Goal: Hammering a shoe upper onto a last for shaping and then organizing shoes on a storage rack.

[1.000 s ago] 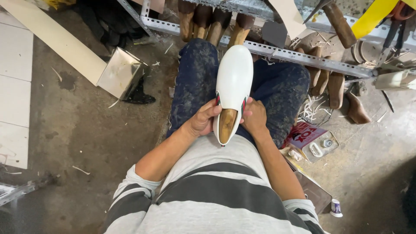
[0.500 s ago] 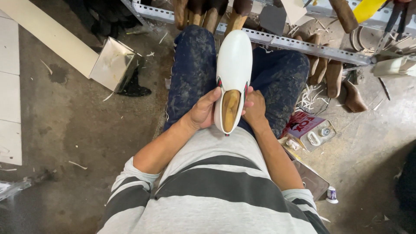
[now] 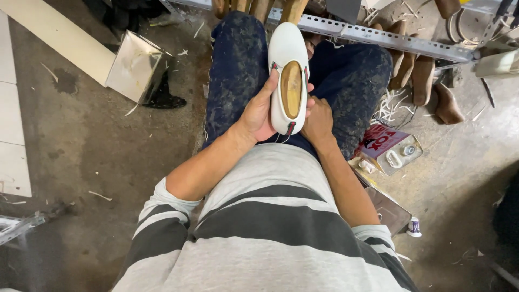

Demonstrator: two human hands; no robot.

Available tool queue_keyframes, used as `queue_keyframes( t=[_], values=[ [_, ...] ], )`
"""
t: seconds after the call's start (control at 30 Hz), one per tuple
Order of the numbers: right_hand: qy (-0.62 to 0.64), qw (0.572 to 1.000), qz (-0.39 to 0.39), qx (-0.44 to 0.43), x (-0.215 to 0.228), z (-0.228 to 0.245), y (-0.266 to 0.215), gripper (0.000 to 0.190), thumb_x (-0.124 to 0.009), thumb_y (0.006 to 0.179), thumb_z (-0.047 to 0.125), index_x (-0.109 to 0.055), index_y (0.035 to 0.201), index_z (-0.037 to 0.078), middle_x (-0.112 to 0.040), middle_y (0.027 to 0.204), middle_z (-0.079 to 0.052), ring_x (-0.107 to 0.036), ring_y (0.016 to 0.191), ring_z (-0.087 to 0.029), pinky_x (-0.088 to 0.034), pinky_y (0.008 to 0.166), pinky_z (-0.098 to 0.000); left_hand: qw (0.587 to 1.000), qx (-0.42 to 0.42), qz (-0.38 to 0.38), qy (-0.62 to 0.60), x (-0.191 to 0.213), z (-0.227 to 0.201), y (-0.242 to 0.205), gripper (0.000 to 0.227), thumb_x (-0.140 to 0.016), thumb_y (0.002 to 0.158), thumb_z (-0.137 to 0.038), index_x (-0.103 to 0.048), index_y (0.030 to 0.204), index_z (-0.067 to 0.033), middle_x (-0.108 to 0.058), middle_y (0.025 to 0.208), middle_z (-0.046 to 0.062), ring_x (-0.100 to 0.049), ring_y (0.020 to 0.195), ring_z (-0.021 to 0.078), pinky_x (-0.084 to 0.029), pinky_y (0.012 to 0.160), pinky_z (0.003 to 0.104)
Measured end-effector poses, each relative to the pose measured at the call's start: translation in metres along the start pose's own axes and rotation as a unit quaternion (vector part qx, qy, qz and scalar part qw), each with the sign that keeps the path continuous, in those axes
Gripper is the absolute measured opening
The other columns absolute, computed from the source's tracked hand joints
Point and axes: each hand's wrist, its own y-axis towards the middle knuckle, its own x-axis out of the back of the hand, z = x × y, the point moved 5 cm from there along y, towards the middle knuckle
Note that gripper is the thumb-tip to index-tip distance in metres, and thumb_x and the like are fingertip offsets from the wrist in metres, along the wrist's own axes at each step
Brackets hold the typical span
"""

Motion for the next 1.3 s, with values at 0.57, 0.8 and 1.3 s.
queue_keyframes(
  t=[0.57, 0.8, 1.3],
  values=[
    [-0.019, 0.999, -0.043, 0.02, 0.003, 0.006, 0.002, 0.026, -0.054, 0.091, 0.032, -0.061, 0.087, 0.007, -0.059, 0.069, -0.012, -0.063, 0.071, -0.033, -0.045, 0.076, -0.0412, 0.964, 0.112, -0.237, -0.055, 0.041, 0.015, 0.012, 0.071, -0.074, 0.085, -0.059, -0.068, 0.118, 0.0029, -0.071, 0.114, 0.033, -0.072, 0.103, 0.0456, -0.059, 0.089, 0.064],
    [-0.002, 0.999, -0.039, 0.011, 0.011, 0.011, 0.004, 0.027, -0.052, 0.094, 0.033, -0.061, 0.089, 0.008, -0.059, 0.068, -0.011, -0.065, 0.073, -0.031, -0.046, 0.077, -0.0406, 0.954, 0.111, -0.274, -0.055, 0.039, 0.015, 0.007, 0.066, -0.074, 0.085, -0.058, -0.068, 0.117, -0.0008, -0.073, 0.111, 0.027, -0.074, 0.1, 0.0428, -0.06, 0.086, 0.063],
    [0.371, 0.897, -0.209, -0.116, 0.093, 0.032, 0.003, 0.025, -0.052, 0.104, 0.013, -0.074, 0.114, 0.007, -0.078, 0.091, -0.015, -0.076, 0.081, -0.028, -0.058, 0.076, -0.0401, 0.952, 0.101, -0.289, 0.026, 0.062, 0.014, 0.015, 0.064, -0.077, 0.084, -0.061, -0.065, 0.118, -0.0082, -0.073, 0.113, 0.024, -0.073, 0.1, 0.0445, -0.06, 0.086, 0.06]
  ],
)
